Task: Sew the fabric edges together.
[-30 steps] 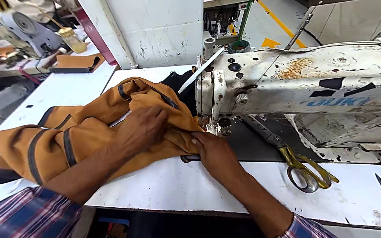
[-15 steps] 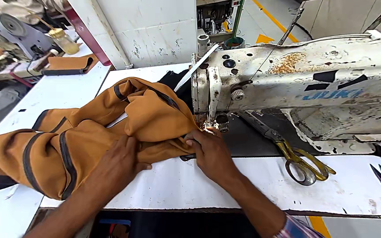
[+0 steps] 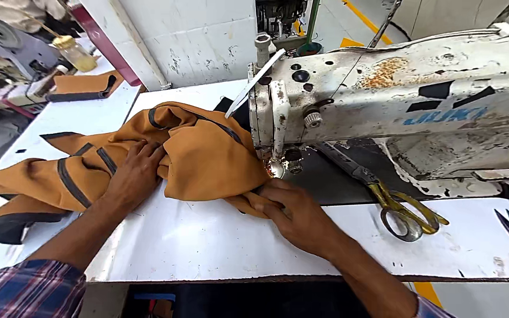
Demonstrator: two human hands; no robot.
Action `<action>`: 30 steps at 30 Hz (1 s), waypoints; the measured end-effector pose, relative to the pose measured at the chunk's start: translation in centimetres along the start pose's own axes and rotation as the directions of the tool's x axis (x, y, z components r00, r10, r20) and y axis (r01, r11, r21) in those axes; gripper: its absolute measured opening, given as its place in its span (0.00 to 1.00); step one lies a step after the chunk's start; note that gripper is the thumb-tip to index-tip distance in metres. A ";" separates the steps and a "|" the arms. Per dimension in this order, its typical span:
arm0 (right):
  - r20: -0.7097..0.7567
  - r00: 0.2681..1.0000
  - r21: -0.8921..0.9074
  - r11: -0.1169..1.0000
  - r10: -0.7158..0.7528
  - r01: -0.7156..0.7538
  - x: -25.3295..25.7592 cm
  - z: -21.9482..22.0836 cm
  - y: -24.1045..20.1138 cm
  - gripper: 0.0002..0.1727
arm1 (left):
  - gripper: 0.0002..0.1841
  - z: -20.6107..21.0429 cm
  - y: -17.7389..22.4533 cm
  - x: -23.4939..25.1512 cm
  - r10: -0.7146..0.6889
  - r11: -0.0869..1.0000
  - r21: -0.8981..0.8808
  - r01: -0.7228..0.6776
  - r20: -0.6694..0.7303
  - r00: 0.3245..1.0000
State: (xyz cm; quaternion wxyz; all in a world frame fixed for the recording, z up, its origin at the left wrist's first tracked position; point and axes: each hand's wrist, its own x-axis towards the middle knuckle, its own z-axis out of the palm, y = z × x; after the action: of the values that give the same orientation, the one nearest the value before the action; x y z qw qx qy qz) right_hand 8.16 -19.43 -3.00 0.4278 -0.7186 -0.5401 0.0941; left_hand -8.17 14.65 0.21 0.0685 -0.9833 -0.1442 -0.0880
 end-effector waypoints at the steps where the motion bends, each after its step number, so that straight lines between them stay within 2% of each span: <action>1: 0.077 0.997 0.105 0.994 -0.031 0.023 -0.7 -0.6 0.3 0.10 | 0.22 -0.2 0.0 0.2 0.010 1.000 -0.027 -0.010 0.017 1.000; 3: 0.232 0.970 0.243 0.970 -0.069 0.011 -2.3 -1.6 1.1 0.12 | 0.22 -0.7 0.4 0.8 0.016 0.996 -0.086 -0.011 0.059 0.998; 5: 0.333 0.940 0.267 0.963 -0.068 -0.025 -3.2 -2.2 1.6 0.15 | 0.23 -0.5 0.3 1.2 0.018 0.993 -0.116 -0.007 0.089 0.996; 7: 0.336 0.938 0.204 0.979 -0.088 0.019 -3.5 -2.0 1.5 0.18 | 0.27 -1.4 0.5 1.6 -0.013 0.992 -0.119 0.037 0.196 0.980; 9: 0.253 0.960 0.079 0.992 -0.120 0.103 -3.6 -1.2 1.4 0.21 | 0.29 -4.2 1.3 1.5 -0.023 0.996 -0.077 0.046 0.276 0.961; 11: 0.166 0.980 -0.059 0.991 -0.112 0.124 -3.8 -0.8 1.3 0.23 | 0.27 -8.8 3.7 0.6 -0.012 0.998 -0.059 0.024 0.189 0.982; 13: 0.122 0.986 -0.152 0.980 -0.110 0.128 -3.8 -0.5 1.6 0.27 | 0.23 -13.3 8.9 -1.0 -0.017 0.990 -0.137 0.018 0.009 1.000; 14: 0.124 0.985 -0.191 0.971 -0.123 0.145 -3.8 -0.3 1.9 0.29 | 0.23 -14.4 12.1 -1.9 0.018 0.981 -0.189 -0.037 -0.099 0.995; 15: 0.140 0.981 -0.225 0.961 -0.131 0.161 -3.8 -0.1 2.0 0.29 | 0.21 -14.7 15.1 -2.6 0.095 0.961 -0.246 -0.129 -0.149 0.984; 17: 0.175 0.973 -0.269 0.943 -0.150 0.194 -3.6 0.0 2.0 0.26 | 0.16 -11.9 19.6 -2.5 0.272 0.915 -0.255 -0.312 -0.182 0.945; 19: 0.214 0.962 -0.311 0.922 -0.167 0.229 -3.7 0.0 2.0 0.20 | 0.16 -7.3 20.9 -0.7 0.410 0.897 -0.096 -0.432 -0.186 0.893; 21: 0.208 0.960 -0.310 0.918 -0.189 0.247 -3.7 0.3 2.2 0.20 | 0.16 -4.0 20.1 0.7 0.422 0.907 0.051 -0.419 -0.147 0.895; 23: 0.195 0.963 -0.300 0.924 -0.184 0.238 -3.7 0.5 2.4 0.21 | 0.16 -2.7 19.4 1.1 0.399 0.915 0.120 -0.385 -0.137 0.907; 26: 0.213 0.965 -0.282 0.936 -0.154 0.212 -3.5 0.2 2.2 0.21 | 0.17 -2.7 19.4 1.3 0.403 0.910 0.171 -0.377 -0.156 0.902; 30: 0.262 0.957 -0.319 0.924 -0.128 0.211 -2.8 0.0 1.9 0.23 | 0.12 -3.1 20.9 1.1 0.448 0.889 0.167 -0.426 -0.118 0.886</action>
State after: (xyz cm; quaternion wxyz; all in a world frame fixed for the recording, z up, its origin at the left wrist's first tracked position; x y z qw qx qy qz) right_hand 8.38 -21.95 -5.27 0.2351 -0.7160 -0.6557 0.0453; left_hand -1.40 -5.36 1.20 0.1647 -0.9736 0.0814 -0.1355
